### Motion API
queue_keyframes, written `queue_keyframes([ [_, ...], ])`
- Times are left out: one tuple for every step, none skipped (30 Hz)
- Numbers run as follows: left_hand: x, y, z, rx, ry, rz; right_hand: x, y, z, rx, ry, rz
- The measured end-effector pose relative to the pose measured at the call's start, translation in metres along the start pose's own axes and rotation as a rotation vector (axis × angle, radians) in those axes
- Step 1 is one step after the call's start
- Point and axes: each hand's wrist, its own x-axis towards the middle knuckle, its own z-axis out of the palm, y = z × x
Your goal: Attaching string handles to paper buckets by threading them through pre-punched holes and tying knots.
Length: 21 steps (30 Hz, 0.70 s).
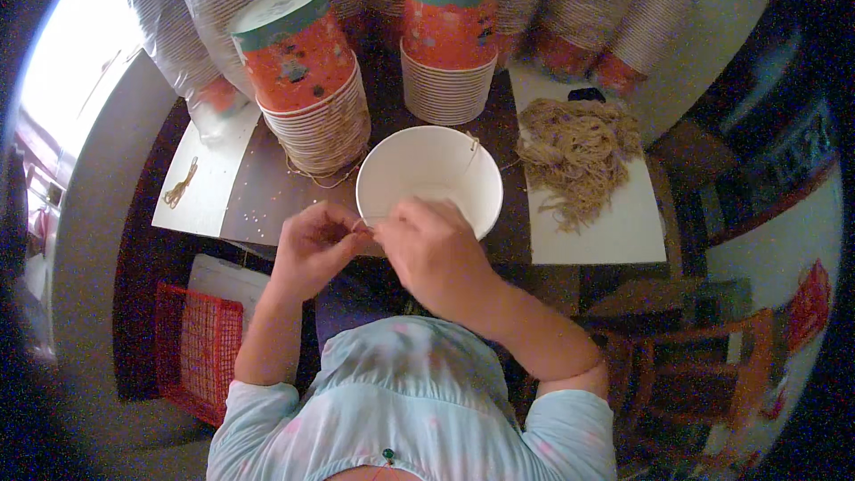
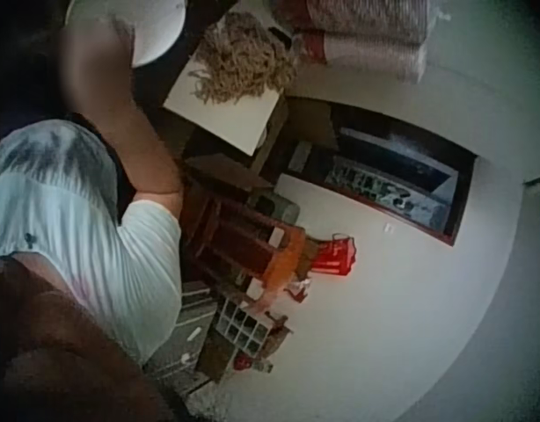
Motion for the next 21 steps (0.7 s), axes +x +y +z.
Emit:
queue_keyframes([
  [-0.007,0.005,0.007,0.276,0.106,0.116,-0.004,-0.01,0.0,-0.066,0.022,-0.012],
  [-0.012,0.007,0.011,0.554,0.211,0.23,-0.009,-0.019,0.002,-0.13,0.044,-0.024],
  [-0.014,0.007,0.01,0.837,0.247,0.524,-0.017,-0.024,0.008,-0.172,0.046,-0.061],
  [-0.016,0.007,0.012,0.836,0.246,0.52,-0.021,-0.027,0.013,-0.171,0.044,-0.058],
  [-0.019,0.007,0.015,0.906,0.297,0.565,-0.025,-0.03,0.017,-0.164,0.042,-0.024],
  [-0.023,0.006,0.017,0.979,0.35,0.606,-0.028,-0.032,0.021,-0.152,0.039,0.007],
  [-0.026,0.003,0.016,0.98,0.35,0.599,-0.031,-0.033,0.024,-0.147,0.035,0.009],
  [-0.029,-0.002,0.016,0.911,0.347,0.556,-0.034,-0.033,0.027,-0.159,0.056,0.023],
  [-0.03,-0.005,0.016,0.842,0.347,0.515,-0.035,-0.033,0.029,-0.171,0.078,0.035],
  [-0.03,-0.007,0.018,0.843,0.348,0.511,-0.036,-0.03,0.033,-0.168,0.076,0.035],
  [-0.029,-0.009,0.021,0.503,0.382,0.277,-0.036,-0.025,0.037,-0.252,0.122,0.0],
  [-0.026,-0.011,0.023,0.16,0.402,0.046,-0.035,-0.019,0.04,-0.339,0.169,-0.035],
  [-0.021,-0.016,0.018,-0.118,0.321,-0.01,-0.035,-0.012,0.043,-0.367,0.199,-0.03],
  [-0.019,-0.02,0.018,-0.119,0.319,-0.011,-0.033,-0.009,0.044,-0.369,0.199,-0.029],
  [-0.018,-0.024,0.019,-0.277,0.299,-0.058,-0.031,-0.006,0.045,-0.379,0.24,-0.016],
  [-0.017,-0.028,0.02,-0.435,0.279,-0.105,-0.03,-0.003,0.047,-0.387,0.28,-0.004],
  [-0.016,-0.03,0.021,-0.435,0.279,-0.106,-0.031,0.0,0.051,-0.337,0.267,0.015],
  [-0.015,-0.031,0.022,-0.445,0.275,-0.098,-0.032,0.003,0.056,-0.339,0.267,0.019],
  [-0.015,-0.032,0.023,-0.453,0.272,-0.088,-0.032,0.006,0.061,-0.148,0.268,0.093],
  [-0.015,-0.031,0.023,-0.453,0.271,-0.09,-0.033,0.008,0.064,0.045,0.268,0.165],
  [-0.015,-0.03,0.021,-0.474,0.277,-0.096,-0.033,0.009,0.066,0.048,0.268,0.166],
])
